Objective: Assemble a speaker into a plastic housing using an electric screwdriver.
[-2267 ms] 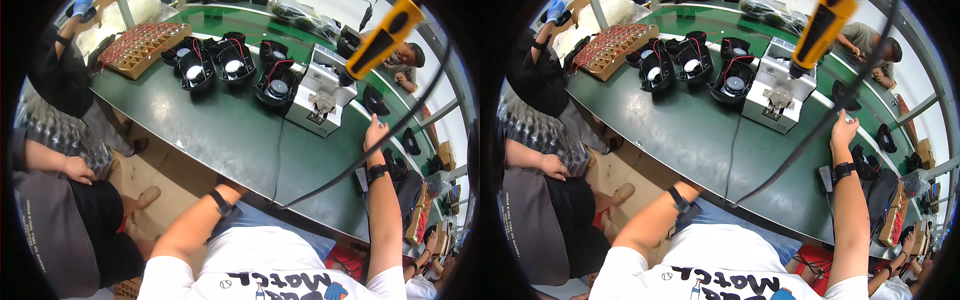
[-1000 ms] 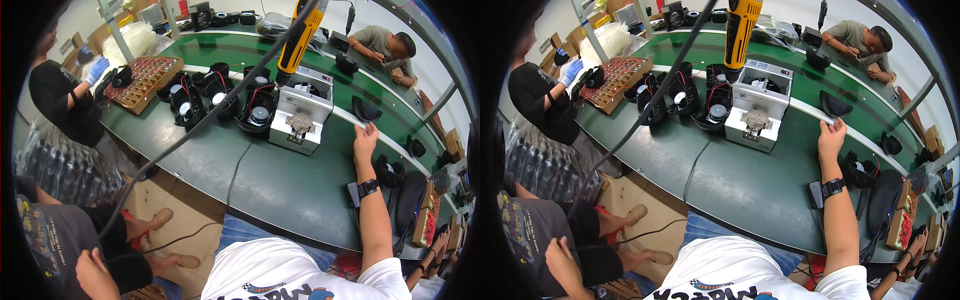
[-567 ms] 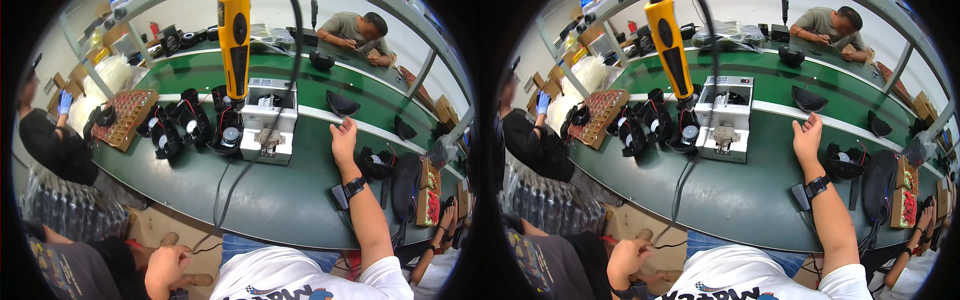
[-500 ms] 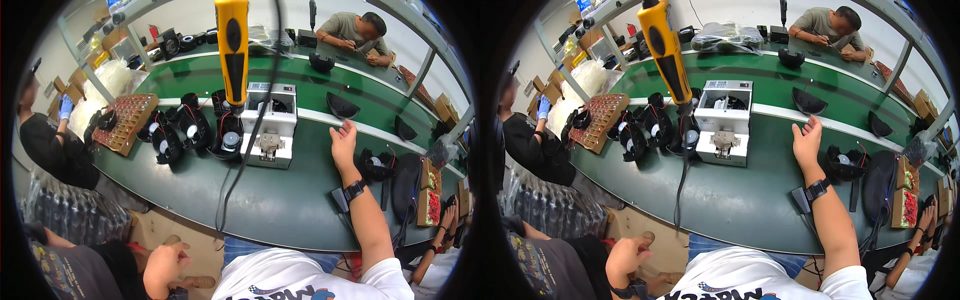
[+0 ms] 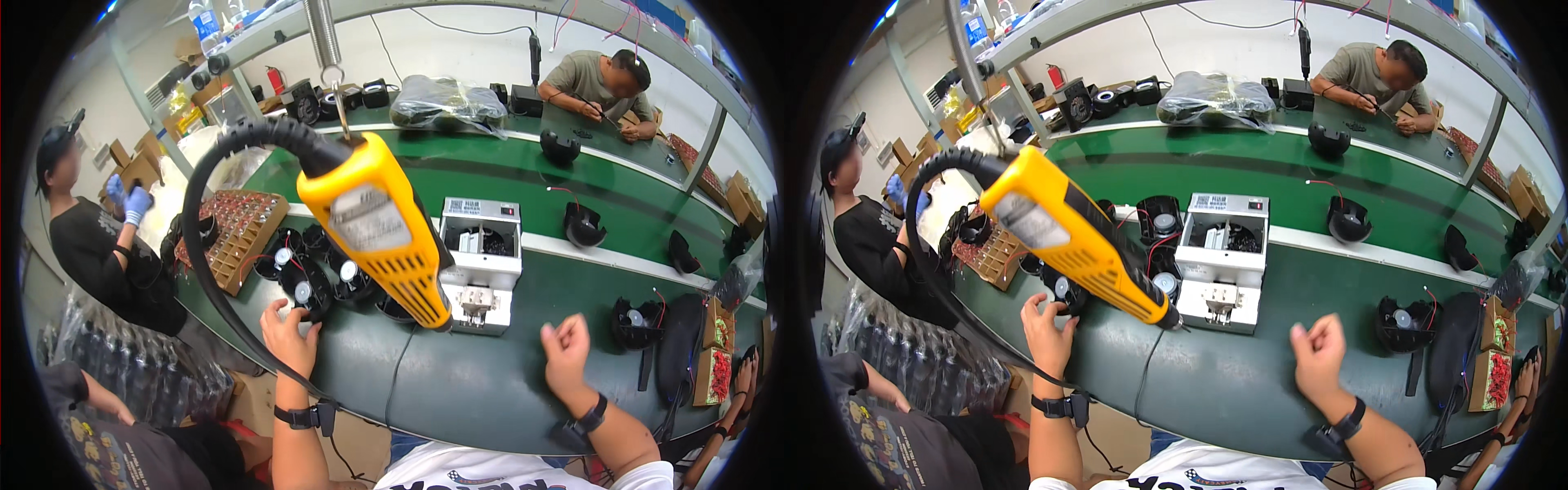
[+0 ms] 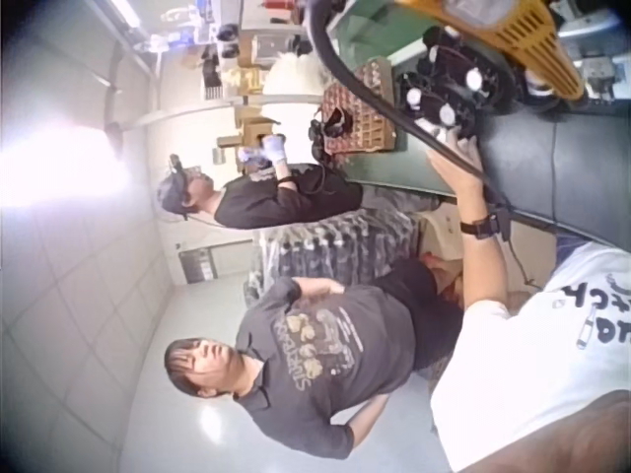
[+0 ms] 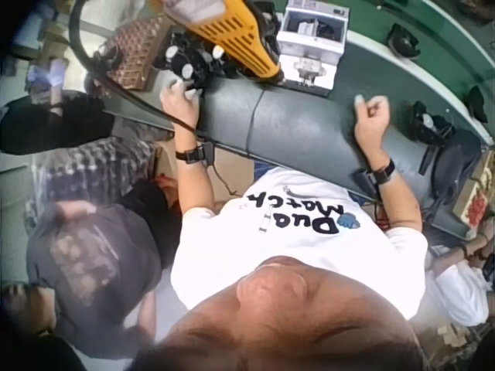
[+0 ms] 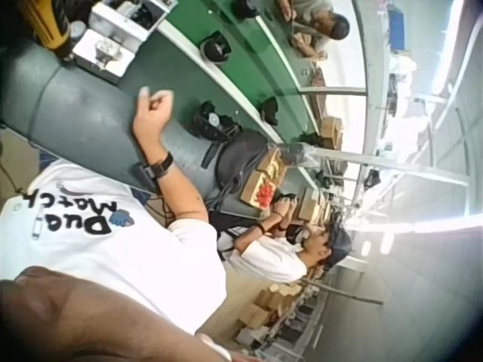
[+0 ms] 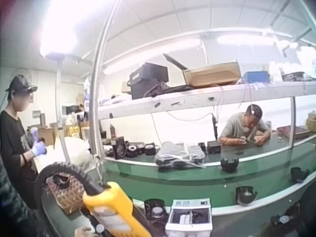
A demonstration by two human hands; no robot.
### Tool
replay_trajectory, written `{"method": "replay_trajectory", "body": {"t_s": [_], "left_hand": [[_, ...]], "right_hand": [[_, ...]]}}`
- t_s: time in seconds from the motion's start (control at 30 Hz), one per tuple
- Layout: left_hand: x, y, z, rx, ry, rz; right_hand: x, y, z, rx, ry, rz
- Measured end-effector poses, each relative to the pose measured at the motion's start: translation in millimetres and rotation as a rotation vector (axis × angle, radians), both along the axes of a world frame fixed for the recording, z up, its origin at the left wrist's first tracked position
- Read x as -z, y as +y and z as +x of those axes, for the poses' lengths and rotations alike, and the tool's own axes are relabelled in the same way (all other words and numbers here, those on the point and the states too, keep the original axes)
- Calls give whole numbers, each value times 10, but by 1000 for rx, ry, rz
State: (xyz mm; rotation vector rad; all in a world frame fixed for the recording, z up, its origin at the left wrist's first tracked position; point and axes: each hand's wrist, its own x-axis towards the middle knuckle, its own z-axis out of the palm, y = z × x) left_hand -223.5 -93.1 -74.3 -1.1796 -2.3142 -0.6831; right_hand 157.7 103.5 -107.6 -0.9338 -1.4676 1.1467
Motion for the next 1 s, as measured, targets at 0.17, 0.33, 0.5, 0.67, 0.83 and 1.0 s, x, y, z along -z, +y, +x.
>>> {"method": "replay_trajectory", "body": {"t_s": [0.17,0.33,0.5,0.67,0.83,1.0], "left_hand": [[-70,-57,-25,117,184,-19],[-468,-33,469,297,172,15],[-768,161,967,439,-66,35],[-890,527,1304,596,-493,-122],[-1091,751,1449,864,-485,-275],[-1125,881,1753,1037,-259,-453]], "right_hand": [[-111,-437,-266,-500,-372,118],[-145,-740,-813,-880,-271,22],[-44,-912,-1420,-868,-6,-146],[-152,-822,-1482,-802,348,-404],[-130,-656,-863,-707,477,-797],[-259,-432,-262,-694,502,-1007]]}}
